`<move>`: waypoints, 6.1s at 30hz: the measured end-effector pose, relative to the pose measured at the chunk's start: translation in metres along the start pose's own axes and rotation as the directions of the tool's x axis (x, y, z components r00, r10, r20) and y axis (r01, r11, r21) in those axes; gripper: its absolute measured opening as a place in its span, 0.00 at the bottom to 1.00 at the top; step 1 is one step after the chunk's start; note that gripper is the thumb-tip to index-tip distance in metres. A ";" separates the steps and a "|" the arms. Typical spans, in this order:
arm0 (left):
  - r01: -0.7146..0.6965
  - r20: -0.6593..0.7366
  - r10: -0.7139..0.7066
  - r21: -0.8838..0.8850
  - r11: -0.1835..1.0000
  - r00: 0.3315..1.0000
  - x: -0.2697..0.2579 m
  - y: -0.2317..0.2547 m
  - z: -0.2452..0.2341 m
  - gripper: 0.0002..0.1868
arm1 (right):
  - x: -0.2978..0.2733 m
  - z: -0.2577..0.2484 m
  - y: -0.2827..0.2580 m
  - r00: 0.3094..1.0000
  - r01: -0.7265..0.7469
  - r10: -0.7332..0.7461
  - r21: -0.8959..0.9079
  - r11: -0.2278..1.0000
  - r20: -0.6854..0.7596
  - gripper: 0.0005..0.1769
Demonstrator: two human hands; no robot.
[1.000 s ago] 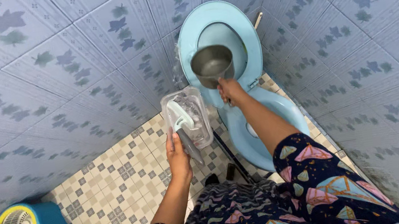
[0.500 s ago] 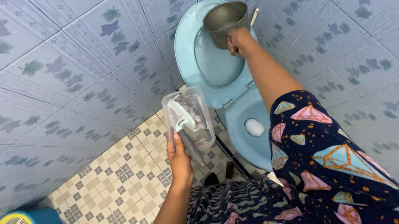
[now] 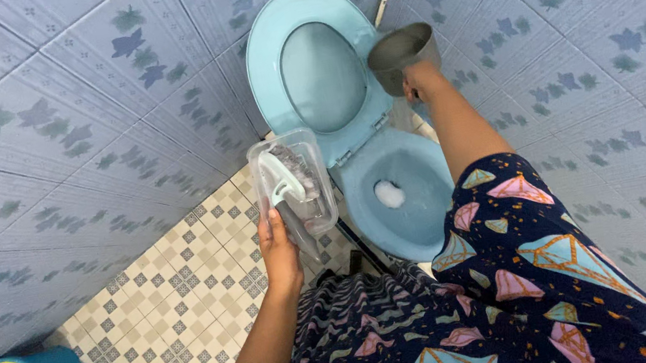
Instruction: The person cleans a blue toilet bowl by scrubbing the interior and exterior with a brush and rinsing the surfaces with water poured from a ladle.
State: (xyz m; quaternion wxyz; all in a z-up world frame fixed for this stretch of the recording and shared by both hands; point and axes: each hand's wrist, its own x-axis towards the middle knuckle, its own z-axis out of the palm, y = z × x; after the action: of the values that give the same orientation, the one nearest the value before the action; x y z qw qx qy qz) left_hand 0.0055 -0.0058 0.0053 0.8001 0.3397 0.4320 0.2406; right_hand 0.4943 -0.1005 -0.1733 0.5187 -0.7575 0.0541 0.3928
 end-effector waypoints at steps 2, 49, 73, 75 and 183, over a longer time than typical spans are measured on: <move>-0.021 0.010 0.020 0.013 1.000 1.000 -0.002 0.001 0.005 0.31 | -0.007 -0.006 0.014 0.999 -0.036 0.036 0.001 0.999 -0.027 0.15; -0.055 -0.045 0.058 0.070 0.996 0.997 -0.025 -0.048 0.000 0.32 | -0.145 0.045 0.069 0.927 0.315 -0.350 -0.783 0.536 0.134 0.22; -0.119 -0.003 0.119 0.005 0.993 0.993 -0.012 -0.018 0.000 0.32 | -0.037 0.117 -0.132 0.631 0.474 -0.775 -0.773 0.423 -0.037 0.12; -0.119 0.011 0.119 -0.028 0.993 0.993 -0.012 -0.020 0.000 0.32 | -0.042 0.088 -0.121 0.615 0.457 -0.787 -0.786 0.416 -0.059 0.12; -0.032 0.686 -0.642 0.691 0.722 0.343 -0.745 -0.608 0.206 0.31 | -1.046 -0.469 0.692 0.558 0.632 0.325 0.645 0.430 -0.763 0.14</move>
State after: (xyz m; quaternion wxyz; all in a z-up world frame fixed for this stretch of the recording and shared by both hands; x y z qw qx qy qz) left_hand -0.1438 -0.9773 0.0234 0.7792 0.5505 0.0413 -0.2969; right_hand -0.3086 -1.1452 0.0659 0.7824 -0.4532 0.3994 -0.1513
